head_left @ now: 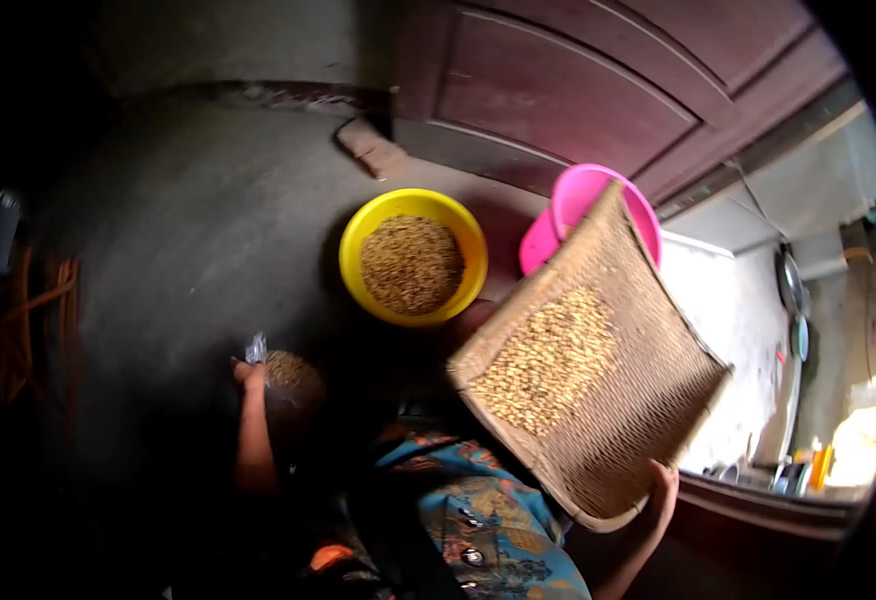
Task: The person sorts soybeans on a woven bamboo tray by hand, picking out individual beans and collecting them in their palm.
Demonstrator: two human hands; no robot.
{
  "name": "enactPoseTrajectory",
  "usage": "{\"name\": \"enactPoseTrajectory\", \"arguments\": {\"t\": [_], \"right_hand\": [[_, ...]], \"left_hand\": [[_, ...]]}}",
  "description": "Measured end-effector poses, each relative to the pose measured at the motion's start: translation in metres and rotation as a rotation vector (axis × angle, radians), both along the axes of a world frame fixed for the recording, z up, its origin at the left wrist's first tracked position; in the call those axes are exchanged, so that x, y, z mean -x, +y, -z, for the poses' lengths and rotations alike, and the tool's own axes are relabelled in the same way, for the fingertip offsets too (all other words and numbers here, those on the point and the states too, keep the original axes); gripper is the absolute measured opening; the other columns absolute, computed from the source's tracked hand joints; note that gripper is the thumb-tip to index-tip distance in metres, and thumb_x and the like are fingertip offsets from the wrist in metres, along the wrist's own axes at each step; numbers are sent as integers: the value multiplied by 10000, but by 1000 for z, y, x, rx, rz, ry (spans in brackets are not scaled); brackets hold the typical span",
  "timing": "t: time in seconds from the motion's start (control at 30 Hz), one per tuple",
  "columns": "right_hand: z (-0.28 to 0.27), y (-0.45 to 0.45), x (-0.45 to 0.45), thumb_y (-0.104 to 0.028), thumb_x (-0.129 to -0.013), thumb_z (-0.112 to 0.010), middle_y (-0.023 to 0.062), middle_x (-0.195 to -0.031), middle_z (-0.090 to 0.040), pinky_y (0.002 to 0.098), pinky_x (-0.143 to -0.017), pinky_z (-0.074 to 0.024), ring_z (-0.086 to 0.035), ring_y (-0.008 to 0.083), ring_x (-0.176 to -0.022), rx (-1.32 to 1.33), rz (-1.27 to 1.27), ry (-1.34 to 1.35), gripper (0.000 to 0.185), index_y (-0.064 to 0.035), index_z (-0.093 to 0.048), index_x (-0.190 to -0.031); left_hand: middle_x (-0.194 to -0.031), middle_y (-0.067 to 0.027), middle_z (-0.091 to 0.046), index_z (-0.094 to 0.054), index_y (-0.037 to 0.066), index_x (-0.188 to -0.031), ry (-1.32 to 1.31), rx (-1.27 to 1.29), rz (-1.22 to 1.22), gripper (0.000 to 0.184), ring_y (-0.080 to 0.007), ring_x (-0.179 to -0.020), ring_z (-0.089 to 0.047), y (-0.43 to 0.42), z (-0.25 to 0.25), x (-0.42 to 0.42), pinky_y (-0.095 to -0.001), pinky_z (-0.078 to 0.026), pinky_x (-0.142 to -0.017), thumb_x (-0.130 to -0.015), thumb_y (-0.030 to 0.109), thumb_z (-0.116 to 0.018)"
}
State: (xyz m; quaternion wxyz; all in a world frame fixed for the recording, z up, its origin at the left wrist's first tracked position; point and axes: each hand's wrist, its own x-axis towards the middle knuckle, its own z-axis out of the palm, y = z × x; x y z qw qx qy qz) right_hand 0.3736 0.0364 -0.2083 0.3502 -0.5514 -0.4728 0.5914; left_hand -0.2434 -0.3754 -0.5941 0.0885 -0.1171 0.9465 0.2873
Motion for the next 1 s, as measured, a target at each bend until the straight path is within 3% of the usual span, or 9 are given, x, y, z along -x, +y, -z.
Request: {"name": "enactPoseTrajectory", "arguments": {"t": [0.03, 0.07, 0.1, 0.17, 0.3, 0.37, 0.5, 0.6, 1.0], "right_hand": [[-2, -4, 5, -92, -747, -596, 98, -1112, -625, 317, -851, -483, -605, 215, -957, 5, 24, 39, 551, 49, -497, -1270], [-7, -10, 21, -77, -727, -584, 101, -1108, -622, 315, -843, -484, -603, 215, -952, -31, 69, 93, 569, 47, -486, -1273], [-11, -15, 32, -62, -707, -572, 103, -1105, -618, 312, -834, -486, -600, 216, -946, -68, 109, 151, 587, 45, -474, -1276], [1, -15, 26, -58, -704, -559, 115, -1119, -612, 310, -843, -488, -599, 220, -959, -105, 79, 214, 605, 40, -453, -1292], [-1, -31, 35, -31, -704, -549, 122, -1120, -610, 330, -849, -503, -611, 226, -959, -172, 181, 298, 636, 30, -422, -1325], [-9, -42, 42, -47, -684, -572, 137, -1180, -596, 343, -890, -492, -604, 242, -1018, -207, 220, 369, 673, 39, -418, -1334], [19, -10, 18, -54, -675, -587, 120, -1163, -613, 312, -863, -498, -618, 226, -997, -369, 207, 353, 659, 33, -452, -1313], [11, -1, 8, 18, -702, -541, 96, -1014, -648, 270, -758, -506, -630, 200, -863, -127, 136, 239, 536, 24, -515, -1237], [2, 30, 13, 44, -719, -553, 86, -1030, -642, 273, -773, -501, -617, 173, -878, -75, 203, 295, 535, 17, -515, -1252]], "left_hand": [[-1353, -181, -525, -399, -82, -1374, 97, 328, 92, 716, -282, -1265, -476, 68, -89, -15, -357, -407, -1038, -808, 206, -730], [-1301, -220, -542, -412, -44, -1377, 149, 110, 277, 707, -321, -1228, -494, 98, -107, -10, -356, -419, -1016, -805, 203, -746], [-1288, -185, -554, -419, -5, -1384, 91, -380, 346, 669, -287, -1199, -517, 138, -111, -7, -353, -426, -998, -826, 171, -742], [-1303, -131, -561, -424, 44, -1402, -476, -897, 510, 533, -200, -1213, -513, 238, -244, -51, -337, -441, -965, -942, 225, -624], [-1458, -108, -413, -344, -34, -1445, -826, -1340, 1147, 598, -209, -1353, -350, 354, -330, -139, -319, -274, -1111, -1010, 357, -470], [-1463, -102, -392, -317, -46, -1452, -653, -1186, 1377, 579, -197, -1356, -336, 353, -406, -177, -304, -251, -1120, -1019, 307, -466], [-1389, -95, -447, -288, -24, -1470, -616, -1296, 1365, 543, -153, -1274, -409, 377, -399, -199, -288, -320, -1066, -1016, 196, -487], [-1338, -99, -493, -307, -37, -1452, -643, -1127, 1334, 541, -143, -1209, -470, 370, -425, -198, -260, -391, -998, -989, 137, -526], [-1287, -92, -528, -339, -12, -1435, -650, -1133, 1255, 479, -141, -1156, -501, 391, -402, -208, -290, -408, -980, -997, 117, -485]]}}
